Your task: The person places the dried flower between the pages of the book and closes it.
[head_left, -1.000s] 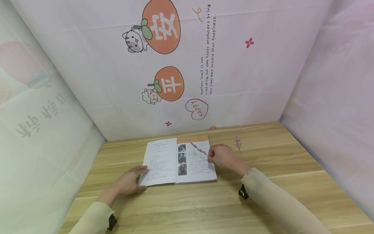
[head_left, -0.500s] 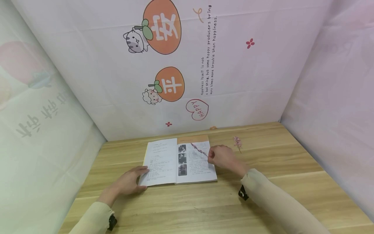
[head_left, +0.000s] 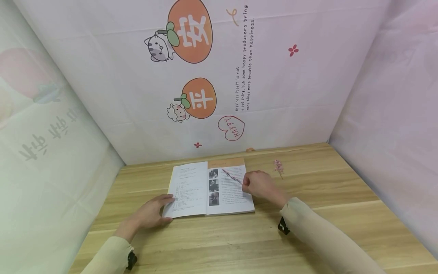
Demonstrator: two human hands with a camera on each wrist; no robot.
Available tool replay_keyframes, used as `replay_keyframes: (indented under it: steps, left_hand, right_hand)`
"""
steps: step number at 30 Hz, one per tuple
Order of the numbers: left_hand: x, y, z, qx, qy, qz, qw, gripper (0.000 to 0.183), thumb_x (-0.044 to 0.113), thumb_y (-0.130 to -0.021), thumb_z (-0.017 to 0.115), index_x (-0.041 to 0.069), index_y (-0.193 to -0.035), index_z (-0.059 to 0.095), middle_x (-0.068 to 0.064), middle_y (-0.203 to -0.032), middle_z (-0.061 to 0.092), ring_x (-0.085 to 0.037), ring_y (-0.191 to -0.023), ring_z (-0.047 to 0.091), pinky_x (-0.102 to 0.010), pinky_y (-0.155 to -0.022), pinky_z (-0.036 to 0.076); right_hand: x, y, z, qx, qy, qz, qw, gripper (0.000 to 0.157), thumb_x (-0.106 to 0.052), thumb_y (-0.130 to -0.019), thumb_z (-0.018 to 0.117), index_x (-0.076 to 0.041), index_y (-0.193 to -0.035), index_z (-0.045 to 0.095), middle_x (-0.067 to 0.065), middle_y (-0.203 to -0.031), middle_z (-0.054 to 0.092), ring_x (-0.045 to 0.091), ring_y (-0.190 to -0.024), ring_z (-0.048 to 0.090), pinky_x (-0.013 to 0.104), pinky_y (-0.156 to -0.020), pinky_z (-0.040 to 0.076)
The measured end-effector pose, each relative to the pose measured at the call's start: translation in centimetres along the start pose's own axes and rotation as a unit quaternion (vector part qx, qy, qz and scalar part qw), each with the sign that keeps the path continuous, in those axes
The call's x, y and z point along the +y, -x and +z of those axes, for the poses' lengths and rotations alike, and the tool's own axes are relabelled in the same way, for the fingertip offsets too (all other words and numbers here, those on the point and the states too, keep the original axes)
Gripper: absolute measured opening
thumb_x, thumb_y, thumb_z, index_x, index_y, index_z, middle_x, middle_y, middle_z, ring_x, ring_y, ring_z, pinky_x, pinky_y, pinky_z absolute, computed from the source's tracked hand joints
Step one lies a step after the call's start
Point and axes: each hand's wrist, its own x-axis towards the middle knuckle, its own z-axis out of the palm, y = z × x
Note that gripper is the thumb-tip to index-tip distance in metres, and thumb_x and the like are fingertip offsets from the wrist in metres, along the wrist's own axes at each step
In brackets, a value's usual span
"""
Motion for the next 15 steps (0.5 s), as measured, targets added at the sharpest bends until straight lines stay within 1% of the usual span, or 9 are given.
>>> replay_keyframes:
  steps: [6, 15]
  left_hand:
    - [0.14, 0.05, -0.04, -0.001, 0.014, -0.01, 0.9999, 0.073, 0.038, -0.082, 0.08, 0.012, -0.145, 0.053, -0.009, -0.157, 0.043, -0.035, -0.143, 0.043, -0.051, -0.117, 0.039]
    - [0.1, 0.07, 0.02, -0.002, 0.014, -0.005, 0.9999, 0.073, 0.039, -0.083, 0.079, 0.013, -0.146, 0.052, -0.009, -0.157, 0.043, -0.034, -0.143, 0.044, -0.05, -0.116, 0.04]
  right_hand:
    - [0.08, 0.13, 0.24, 0.013, 0.015, -0.023, 1.0, 0.01, -0.025, -0.084, 0.07, -0.022, -0.075, 0.067, -0.01, -0.072, 0.065, 0.007, -0.062, 0.054, 0.026, -0.057, 0.05]
    - [0.08, 0.04, 0.48, 0.021, 0.036, -0.033, 0.999, 0.01, -0.024, -0.082, 0.069, -0.021, -0.073, 0.065, -0.01, -0.071, 0.064, 0.007, -0.061, 0.053, 0.026, -0.055, 0.049]
